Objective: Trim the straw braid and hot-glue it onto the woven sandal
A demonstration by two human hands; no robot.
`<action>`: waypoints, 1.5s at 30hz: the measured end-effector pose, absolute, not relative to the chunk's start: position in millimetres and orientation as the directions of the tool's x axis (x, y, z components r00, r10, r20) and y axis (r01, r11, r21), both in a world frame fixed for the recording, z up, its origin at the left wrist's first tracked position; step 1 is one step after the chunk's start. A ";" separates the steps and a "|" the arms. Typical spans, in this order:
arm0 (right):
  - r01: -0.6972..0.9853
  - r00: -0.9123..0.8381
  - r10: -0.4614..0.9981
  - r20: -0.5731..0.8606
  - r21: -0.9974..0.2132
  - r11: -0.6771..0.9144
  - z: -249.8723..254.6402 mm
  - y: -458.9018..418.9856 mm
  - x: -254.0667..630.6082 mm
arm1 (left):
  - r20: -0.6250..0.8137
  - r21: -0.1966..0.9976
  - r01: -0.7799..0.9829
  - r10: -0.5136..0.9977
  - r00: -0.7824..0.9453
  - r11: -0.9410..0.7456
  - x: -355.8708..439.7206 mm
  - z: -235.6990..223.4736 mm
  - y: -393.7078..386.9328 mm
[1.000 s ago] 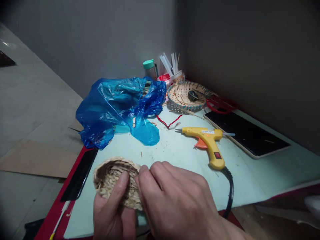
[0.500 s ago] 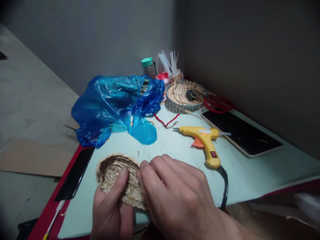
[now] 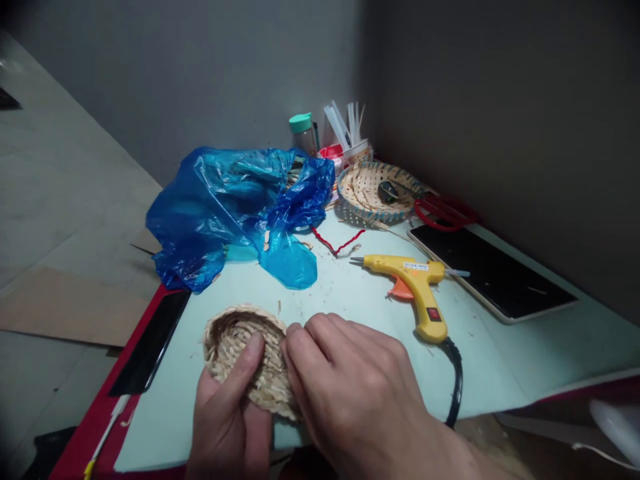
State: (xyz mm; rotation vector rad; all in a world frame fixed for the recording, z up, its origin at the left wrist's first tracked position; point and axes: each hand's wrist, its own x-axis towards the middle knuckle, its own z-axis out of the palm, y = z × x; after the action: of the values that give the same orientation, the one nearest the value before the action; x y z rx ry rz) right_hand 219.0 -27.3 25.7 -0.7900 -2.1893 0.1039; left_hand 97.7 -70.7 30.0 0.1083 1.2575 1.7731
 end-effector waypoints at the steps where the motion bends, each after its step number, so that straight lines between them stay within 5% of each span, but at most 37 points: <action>1: 0.503 -0.497 0.570 0.654 -0.318 0.804 24.6 -27.0 218.8 | -0.414 0.776 -0.628 0.714 -0.565 -0.047 97.4 29.4 -70.5; 6: 0.494 -0.523 0.588 0.617 -0.342 0.799 21.3 -18.1 217.4 | -0.421 0.737 -0.675 0.756 -0.501 -0.038 94.2 25.6 -67.7; 18: 0.504 -0.725 0.629 0.280 -0.407 0.762 23.1 9.0 220.4 | -0.376 0.730 -0.683 0.849 -0.372 0.023 76.5 21.0 -62.5; 30: 0.445 -0.727 0.563 0.392 -0.355 0.822 -2.0 -3.7 221.5 | -0.368 0.833 -0.526 0.882 -0.294 0.172 48.5 24.2 -68.8; 37: 0.387 -0.750 0.557 0.356 -0.448 0.806 2.5 -4.1 224.5 | -0.352 0.907 -0.340 0.893 -0.281 0.250 27.4 35.4 -64.2; 45: 0.348 -0.736 0.561 0.379 -0.498 0.794 3.5 -4.6 221.7 | -0.372 0.905 -0.323 0.884 -0.284 0.277 23.7 29.9 -57.8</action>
State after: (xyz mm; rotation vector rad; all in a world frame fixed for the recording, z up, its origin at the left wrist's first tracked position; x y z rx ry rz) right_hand 221.7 -4.6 3.5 -0.6753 -2.4594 0.5451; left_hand 23.7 -57.8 29.9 0.5707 1.3788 1.3051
